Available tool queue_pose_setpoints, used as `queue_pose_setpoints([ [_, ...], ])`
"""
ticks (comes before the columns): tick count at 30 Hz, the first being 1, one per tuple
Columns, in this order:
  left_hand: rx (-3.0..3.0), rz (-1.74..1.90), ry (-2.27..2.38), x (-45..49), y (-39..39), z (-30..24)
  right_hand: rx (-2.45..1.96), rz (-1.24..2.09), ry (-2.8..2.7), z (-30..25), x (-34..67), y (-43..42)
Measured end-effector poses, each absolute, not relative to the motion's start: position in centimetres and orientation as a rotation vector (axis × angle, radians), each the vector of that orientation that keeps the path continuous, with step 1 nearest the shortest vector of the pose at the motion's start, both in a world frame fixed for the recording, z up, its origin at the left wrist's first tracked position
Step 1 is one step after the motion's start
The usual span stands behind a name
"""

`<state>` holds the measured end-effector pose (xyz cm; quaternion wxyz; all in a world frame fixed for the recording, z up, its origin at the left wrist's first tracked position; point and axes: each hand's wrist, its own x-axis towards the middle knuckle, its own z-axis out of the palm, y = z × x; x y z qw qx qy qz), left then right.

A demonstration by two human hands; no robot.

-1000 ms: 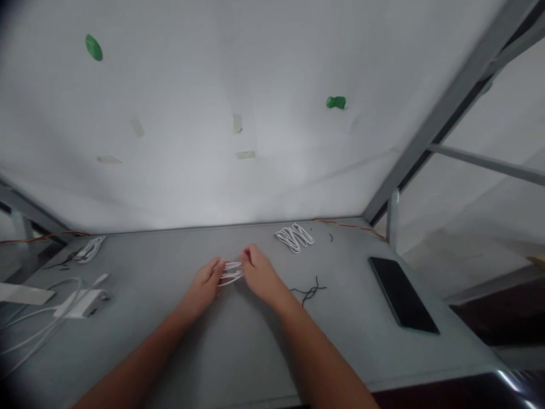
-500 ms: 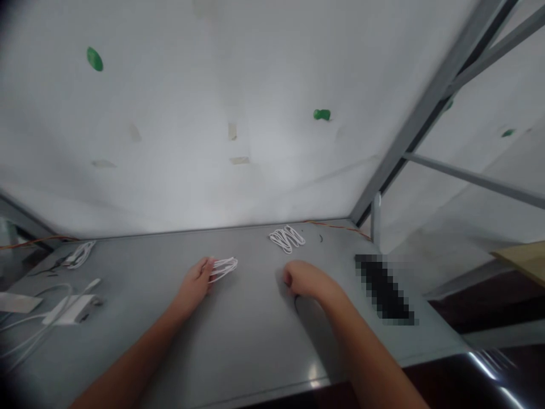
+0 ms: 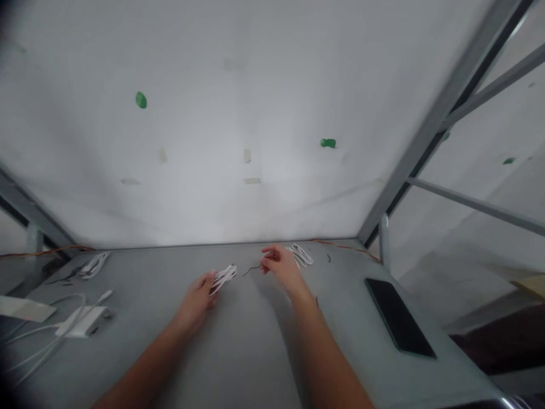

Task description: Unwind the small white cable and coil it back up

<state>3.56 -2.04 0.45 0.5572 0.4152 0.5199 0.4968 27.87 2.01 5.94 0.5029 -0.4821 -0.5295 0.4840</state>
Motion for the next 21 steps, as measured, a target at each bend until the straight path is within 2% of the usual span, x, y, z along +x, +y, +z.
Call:
queue_pose_setpoints([
  [3,0.822,1.273,1.166,3.3,-2.0,0.8,-1.236,1.056,-0.985,2.9,24.1,2.1],
  [6,0.738,1.285,1.119,3.4,-2.1,1.2,-1.252,0.967,-0.948,0.9,20.8,1.2],
  [15,0.56,1.231,0.969,3.7,-2.3,1.7,-1.046,0.755,-1.603,0.8,17.6,-2.6],
  [21,0.809,1.216,1.093,3.0,-2.0,1.7,-0.959,0.574,-1.869,0.8,17.9,-2.8],
])
